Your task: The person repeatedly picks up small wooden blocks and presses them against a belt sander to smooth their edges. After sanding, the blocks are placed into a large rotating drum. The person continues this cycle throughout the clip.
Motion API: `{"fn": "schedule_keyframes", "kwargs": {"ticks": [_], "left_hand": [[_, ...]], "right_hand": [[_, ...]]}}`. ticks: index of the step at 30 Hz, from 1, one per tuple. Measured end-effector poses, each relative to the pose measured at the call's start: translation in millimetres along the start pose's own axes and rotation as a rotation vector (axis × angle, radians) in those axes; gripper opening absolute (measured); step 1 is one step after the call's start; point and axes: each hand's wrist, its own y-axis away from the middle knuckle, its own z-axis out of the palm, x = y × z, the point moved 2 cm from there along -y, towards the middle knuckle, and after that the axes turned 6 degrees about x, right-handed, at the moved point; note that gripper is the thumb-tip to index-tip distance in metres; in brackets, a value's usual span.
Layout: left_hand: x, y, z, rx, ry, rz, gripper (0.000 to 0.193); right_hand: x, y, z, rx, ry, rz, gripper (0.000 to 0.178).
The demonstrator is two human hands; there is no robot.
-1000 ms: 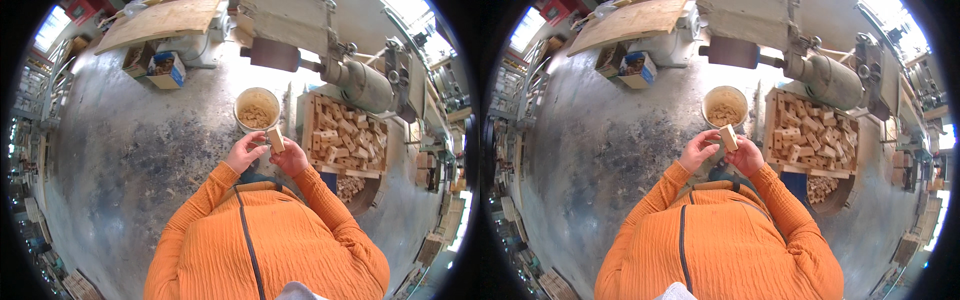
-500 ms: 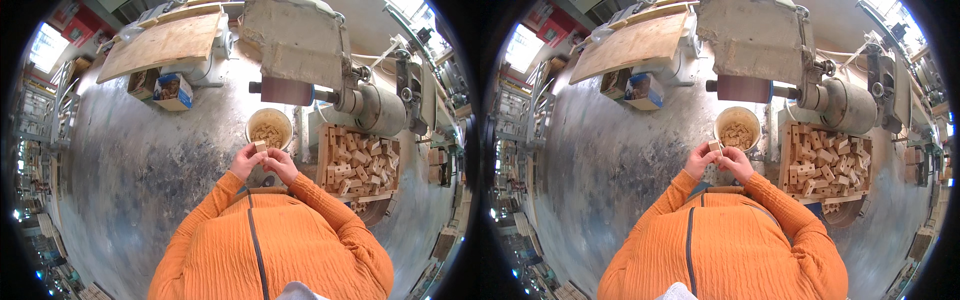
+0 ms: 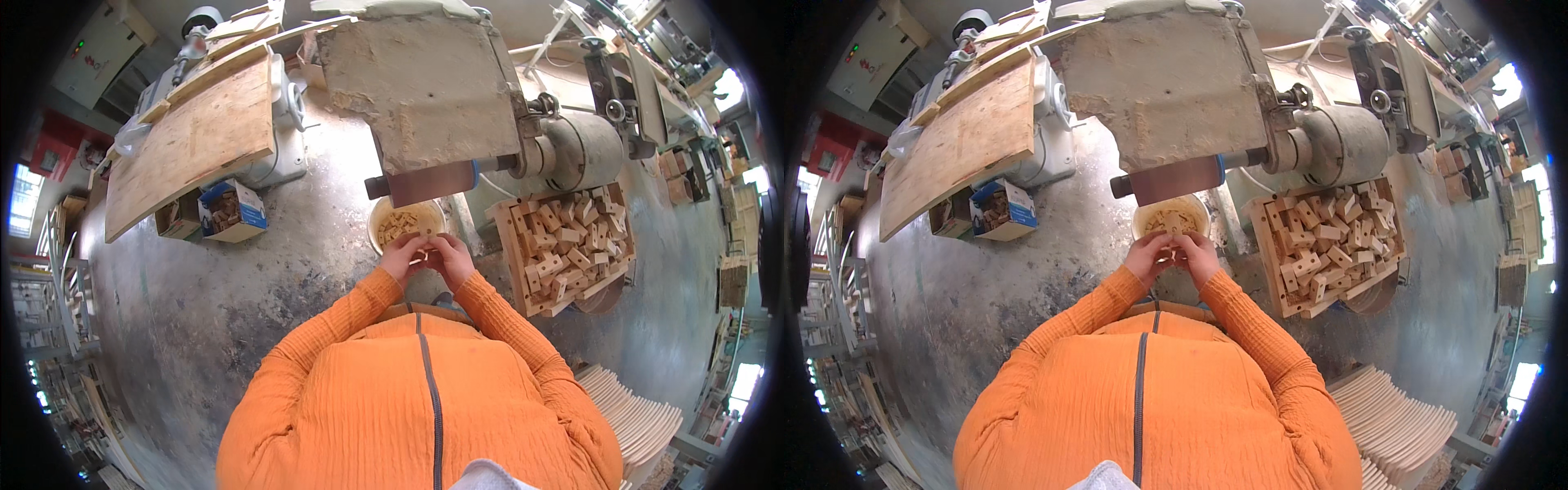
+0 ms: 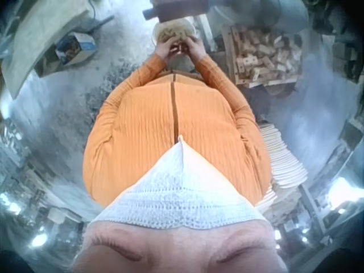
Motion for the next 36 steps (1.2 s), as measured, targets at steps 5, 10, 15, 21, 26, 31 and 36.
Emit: {"fn": "schedule_keyframes", "kwargs": {"ticks": [5, 10, 15, 21, 26, 31, 36], "left_hand": [[-0.2, -7.8, 12.6, 0.044, 0.129, 0.012, 0.020], [-3.9, -9.2, 21.6, 0.065, 0.238, 0.053, 0.021], [-4.9, -18.3, 22.7, 0.120, 0.293, 0.082, 0.020], [-6.2, -25.9, 25.7, 0.181, 0.330, 0.124, 0.016], [-8.5, -26.6, 25.9, 0.219, 0.366, 0.162, 0.014], [-10.8, -7.7, 33.4, 0.144, 0.191, 0.302, 0.024], [-14.4, -0.3, 35.4, 0.234, 0.031, 0.303, 0.029]], "right_hand": [[-18.0, -4.4, -9.1, 0.058, 0.354, -0.150, 0.026], [-24.0, -12.1, -6.9, 0.001, 0.181, 0.083, 0.026], [-33.3, -17.0, -1.6, -0.043, 0.099, 0.145, 0.025], [-38.0, -27.2, -2.0, -0.065, 0.073, 0.186, 0.023], [-36.1, -30.2, -0.7, -0.107, 0.094, 0.089, 0.022], [-36.5, -22.8, -15.5, -0.196, 0.213, -0.183, 0.026], [-34.4, -13.4, -30.9, -0.097, 0.583, -0.339, 0.030]]}}
